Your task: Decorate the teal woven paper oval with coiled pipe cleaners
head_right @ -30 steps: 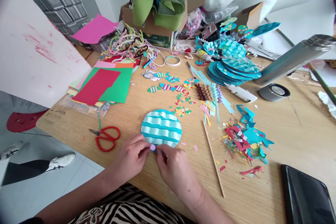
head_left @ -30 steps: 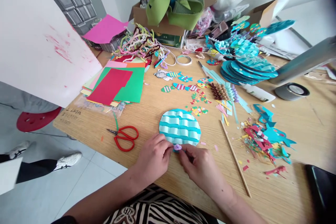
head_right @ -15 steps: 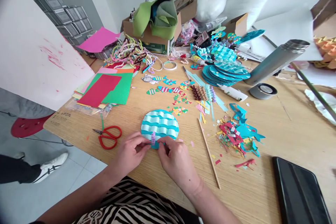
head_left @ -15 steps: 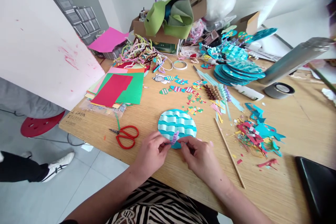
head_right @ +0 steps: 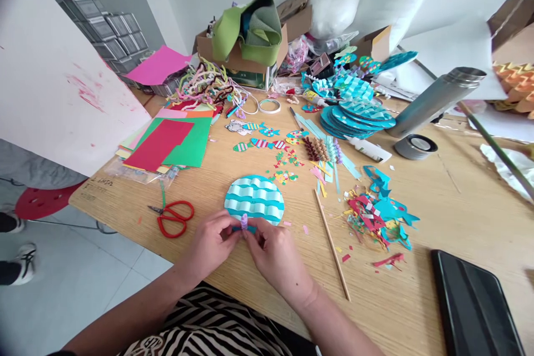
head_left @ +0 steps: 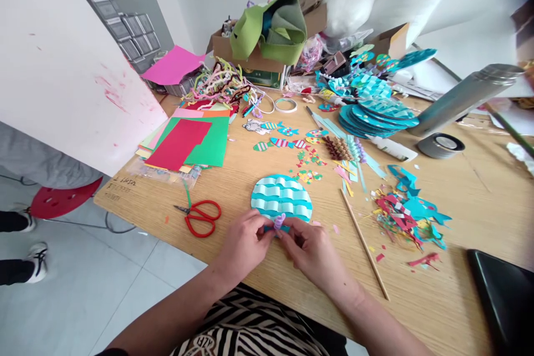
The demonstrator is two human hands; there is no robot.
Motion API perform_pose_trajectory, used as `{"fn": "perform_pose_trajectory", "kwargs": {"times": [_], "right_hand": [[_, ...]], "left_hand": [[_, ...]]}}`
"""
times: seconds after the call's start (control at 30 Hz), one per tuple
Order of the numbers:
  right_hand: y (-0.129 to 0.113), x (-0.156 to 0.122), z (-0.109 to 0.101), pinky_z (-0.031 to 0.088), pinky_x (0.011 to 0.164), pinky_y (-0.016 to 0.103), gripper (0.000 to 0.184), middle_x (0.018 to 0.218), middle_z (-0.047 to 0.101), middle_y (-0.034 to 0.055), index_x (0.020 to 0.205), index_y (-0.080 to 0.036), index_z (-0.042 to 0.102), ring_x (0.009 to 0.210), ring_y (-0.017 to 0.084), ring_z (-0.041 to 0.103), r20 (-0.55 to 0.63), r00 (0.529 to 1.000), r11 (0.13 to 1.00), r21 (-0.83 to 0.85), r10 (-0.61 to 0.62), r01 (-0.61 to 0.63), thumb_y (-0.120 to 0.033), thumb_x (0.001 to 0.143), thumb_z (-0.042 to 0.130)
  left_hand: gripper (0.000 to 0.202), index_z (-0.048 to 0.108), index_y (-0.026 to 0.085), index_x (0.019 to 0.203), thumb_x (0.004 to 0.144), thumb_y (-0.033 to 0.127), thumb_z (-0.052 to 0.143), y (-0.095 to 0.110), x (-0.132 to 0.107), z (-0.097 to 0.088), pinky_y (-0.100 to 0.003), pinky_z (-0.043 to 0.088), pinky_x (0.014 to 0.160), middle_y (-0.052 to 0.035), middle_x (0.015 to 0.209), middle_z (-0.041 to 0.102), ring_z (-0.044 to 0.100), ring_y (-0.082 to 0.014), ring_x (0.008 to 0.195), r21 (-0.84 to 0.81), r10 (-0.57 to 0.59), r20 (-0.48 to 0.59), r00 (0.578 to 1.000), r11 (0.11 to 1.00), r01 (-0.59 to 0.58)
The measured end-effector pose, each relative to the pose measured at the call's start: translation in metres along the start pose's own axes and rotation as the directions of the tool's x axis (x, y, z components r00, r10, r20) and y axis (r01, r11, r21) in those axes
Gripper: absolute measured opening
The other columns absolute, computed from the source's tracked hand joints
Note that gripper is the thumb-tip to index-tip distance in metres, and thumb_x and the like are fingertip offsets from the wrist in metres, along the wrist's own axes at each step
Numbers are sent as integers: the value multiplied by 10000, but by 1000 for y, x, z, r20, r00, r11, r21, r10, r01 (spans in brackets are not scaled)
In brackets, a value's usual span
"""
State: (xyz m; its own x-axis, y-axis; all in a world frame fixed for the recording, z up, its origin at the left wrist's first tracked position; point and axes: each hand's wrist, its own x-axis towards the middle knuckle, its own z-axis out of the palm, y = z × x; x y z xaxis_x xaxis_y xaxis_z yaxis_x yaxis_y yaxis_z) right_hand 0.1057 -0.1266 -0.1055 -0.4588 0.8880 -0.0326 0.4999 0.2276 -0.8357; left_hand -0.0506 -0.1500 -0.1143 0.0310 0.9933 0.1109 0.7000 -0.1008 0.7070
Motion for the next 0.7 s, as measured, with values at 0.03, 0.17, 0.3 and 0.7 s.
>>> {"fn": "perform_pose_trajectory", "kwargs": {"times": [0.03, 0.17, 0.3, 0.7], "right_hand": [[0, 0, 1, 313, 432, 226, 231, 480, 510, -36, 991, -164, 640, 414, 120, 466, -3, 1000, 1000, -6, -3, 3, -277, 884, 469], [1, 0, 4, 315, 452, 228, 199, 497, 525, -33, 917, -163, 642, 431, 118, 473, -21, 999, 999, -34, -29, 29, -274, 888, 480], [3, 0, 6, 309, 461, 227, 180, 531, 560, -20, 816, -161, 633, 449, 115, 486, -51, 996, 995, -74, -70, 66, -254, 883, 493], [-1, -1, 4, 324, 465, 216, 192, 594, 635, -6, 837, -172, 660, 457, 108, 515, -37, 996, 995, -70, -80, 77, -230, 889, 484]], "left_hand": [[57, 627, 171, 718, 765, 144, 611, 0, 0, 0, -222, 348, 578, 17, 643, 503, 468, -111, 613, 9, -2, 3, 1000, 1000, 2], [74, 628, 173, 720, 755, 117, 593, 1, 1, 0, -222, 337, 580, 20, 643, 506, 469, -110, 618, 31, -5, 25, 1000, 999, 4], [74, 628, 177, 726, 742, 115, 592, 2, 2, -1, -226, 337, 586, 18, 652, 517, 475, -117, 631, 49, -10, 43, 999, 999, 8], [135, 550, 171, 632, 759, 133, 575, -1, 1, 1, -229, 317, 574, 14, 632, 513, 470, -113, 614, 74, 29, 29, 999, 997, -31]]}}
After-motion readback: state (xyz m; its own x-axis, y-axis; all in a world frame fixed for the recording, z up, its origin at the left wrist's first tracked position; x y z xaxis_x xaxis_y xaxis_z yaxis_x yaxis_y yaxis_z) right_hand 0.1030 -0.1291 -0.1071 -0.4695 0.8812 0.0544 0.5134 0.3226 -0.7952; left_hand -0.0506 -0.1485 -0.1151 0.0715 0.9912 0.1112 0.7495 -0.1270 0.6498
